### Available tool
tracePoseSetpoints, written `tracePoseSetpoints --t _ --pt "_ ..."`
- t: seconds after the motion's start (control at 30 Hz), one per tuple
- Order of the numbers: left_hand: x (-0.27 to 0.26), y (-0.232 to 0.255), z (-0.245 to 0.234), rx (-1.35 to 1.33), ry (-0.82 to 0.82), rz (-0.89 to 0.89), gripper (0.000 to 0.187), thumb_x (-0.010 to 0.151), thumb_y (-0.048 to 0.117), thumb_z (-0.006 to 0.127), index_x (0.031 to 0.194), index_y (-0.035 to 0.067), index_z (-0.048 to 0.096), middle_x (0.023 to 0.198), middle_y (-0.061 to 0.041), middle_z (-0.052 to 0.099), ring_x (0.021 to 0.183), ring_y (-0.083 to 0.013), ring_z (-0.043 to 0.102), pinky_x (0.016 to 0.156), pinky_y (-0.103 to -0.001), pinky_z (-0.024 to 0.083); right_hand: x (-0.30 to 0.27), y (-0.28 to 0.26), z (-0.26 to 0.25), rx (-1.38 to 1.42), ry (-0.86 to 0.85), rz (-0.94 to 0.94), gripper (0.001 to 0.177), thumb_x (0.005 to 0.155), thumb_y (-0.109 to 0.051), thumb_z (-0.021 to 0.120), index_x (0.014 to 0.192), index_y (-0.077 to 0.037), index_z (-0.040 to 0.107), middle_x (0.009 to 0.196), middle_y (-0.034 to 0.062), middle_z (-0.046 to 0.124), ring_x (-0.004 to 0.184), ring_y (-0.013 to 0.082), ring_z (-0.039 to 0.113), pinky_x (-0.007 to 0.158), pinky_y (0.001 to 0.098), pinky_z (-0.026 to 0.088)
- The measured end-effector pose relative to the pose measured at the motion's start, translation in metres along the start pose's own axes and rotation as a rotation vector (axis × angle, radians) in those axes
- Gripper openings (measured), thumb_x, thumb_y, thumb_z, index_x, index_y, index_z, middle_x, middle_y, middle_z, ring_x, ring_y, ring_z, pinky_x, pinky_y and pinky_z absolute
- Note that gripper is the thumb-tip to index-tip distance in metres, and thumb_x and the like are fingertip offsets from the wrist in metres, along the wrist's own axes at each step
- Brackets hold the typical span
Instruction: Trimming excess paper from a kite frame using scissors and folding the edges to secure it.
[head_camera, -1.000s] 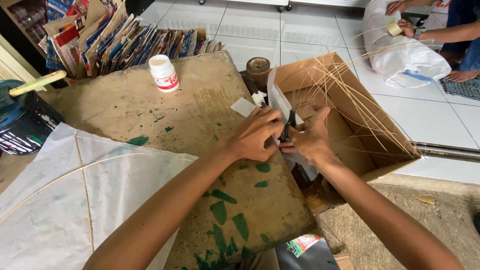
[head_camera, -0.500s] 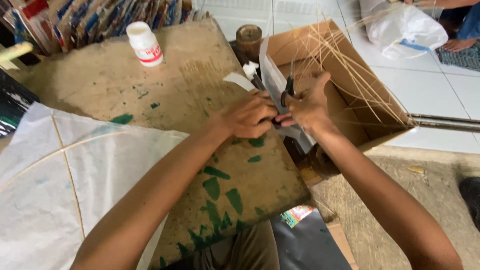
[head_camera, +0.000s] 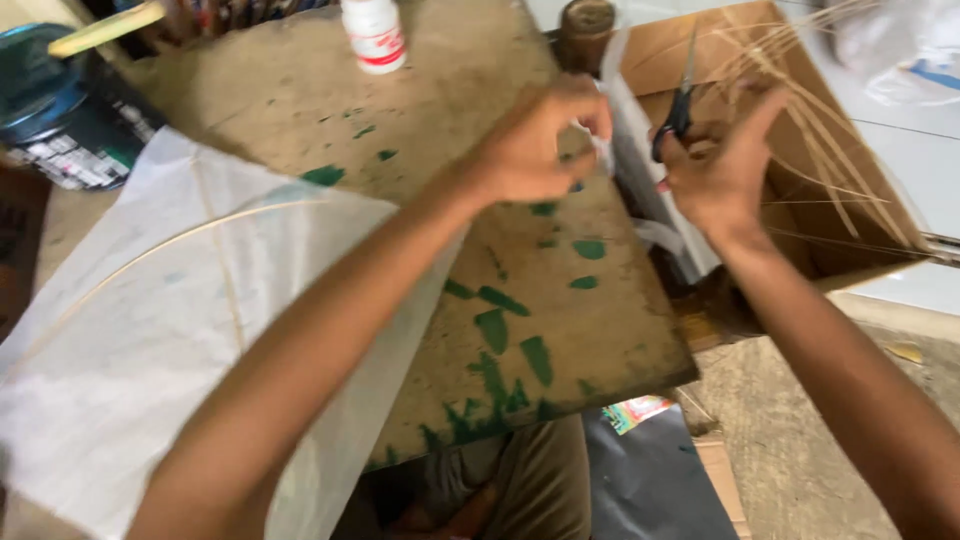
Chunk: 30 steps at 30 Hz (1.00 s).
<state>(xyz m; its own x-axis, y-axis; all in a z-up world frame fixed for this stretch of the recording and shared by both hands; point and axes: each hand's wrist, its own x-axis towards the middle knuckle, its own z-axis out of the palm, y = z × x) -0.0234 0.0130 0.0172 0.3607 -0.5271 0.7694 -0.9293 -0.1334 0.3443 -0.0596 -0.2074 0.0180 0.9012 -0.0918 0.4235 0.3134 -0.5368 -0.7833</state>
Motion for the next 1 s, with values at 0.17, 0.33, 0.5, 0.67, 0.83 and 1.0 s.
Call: tracePoseSetpoints --t 0.17,0.33,0.5,0.67,0.83,1.0 --pt "-0.045 0.022 -0.105 -0.017 -0.109 -0.265 0.02 0.086 -0.013 0.066 0.09 0.006 0.063 0.092 -0.004 0.067 0.089 -0.0136 0.064 0.081 -0.027 0.051 -0.017 -0.058 0.021 0.082 -0.142 -0.369 0.061 0.097 0.02 0.073 0.122 -0.005 0.023 0.109 0.0169 0.036 0.067 0.0251 0.066 0.047 0.0324 0.058" --pt "-0.125 0.065 -0.182 0.166 -0.17 -0.465 0.012 0.094 -0.003 0.074 0.089 0.006 0.069 0.09 -0.004 0.072 0.086 -0.0139 0.066 0.082 -0.03 0.05 -0.032 -0.114 0.066 0.213 -0.566 -0.148 0.066 0.092 0.001 0.073 0.13 -0.006 0.019 0.082 0.0333 0.071 0.056 0.0378 0.073 0.043 0.0372 0.062" --pt "-0.192 0.095 -0.213 0.423 -0.158 -0.764 0.015 0.088 0.012 0.082 0.081 0.01 0.069 0.078 0.001 0.072 0.068 -0.0123 0.06 0.067 -0.029 0.046 -0.034 -0.139 0.113 0.116 -0.636 0.004 0.067 0.09 -0.01 0.075 0.133 -0.013 0.024 0.092 0.0212 0.073 0.062 0.0257 0.07 0.052 0.0378 0.066" --pt "-0.218 0.117 -0.226 0.564 -0.18 -0.939 0.019 0.092 0.025 0.077 0.095 0.007 0.072 0.091 -0.01 0.067 0.083 -0.0243 0.063 0.074 -0.037 0.049 -0.039 -0.16 0.129 0.02 -0.658 0.067 0.068 0.088 -0.008 0.075 0.134 -0.015 0.026 0.085 0.0153 0.073 0.058 0.0228 0.065 0.055 0.0319 0.054" --pt "-0.233 0.112 -0.222 0.654 -0.196 -0.932 0.028 0.093 0.026 0.071 0.116 0.01 0.075 0.107 -0.012 0.065 0.098 -0.0327 0.063 0.082 -0.044 0.05 -0.041 -0.157 0.132 0.018 -0.684 0.154 0.074 0.085 -0.011 0.079 0.137 -0.015 0.026 0.093 0.0196 0.072 0.061 0.0237 0.064 0.053 0.0328 0.058" --pt "-0.217 0.102 -0.199 0.612 -0.076 -0.653 0.016 0.089 0.014 0.076 0.104 0.013 0.076 0.098 -0.009 0.067 0.095 -0.0312 0.066 0.083 -0.044 0.053 -0.038 -0.141 0.136 0.173 -0.607 0.174 0.067 0.086 -0.006 0.076 0.138 -0.014 0.035 0.089 0.0205 0.065 0.073 0.0305 0.071 0.068 0.0367 0.064"
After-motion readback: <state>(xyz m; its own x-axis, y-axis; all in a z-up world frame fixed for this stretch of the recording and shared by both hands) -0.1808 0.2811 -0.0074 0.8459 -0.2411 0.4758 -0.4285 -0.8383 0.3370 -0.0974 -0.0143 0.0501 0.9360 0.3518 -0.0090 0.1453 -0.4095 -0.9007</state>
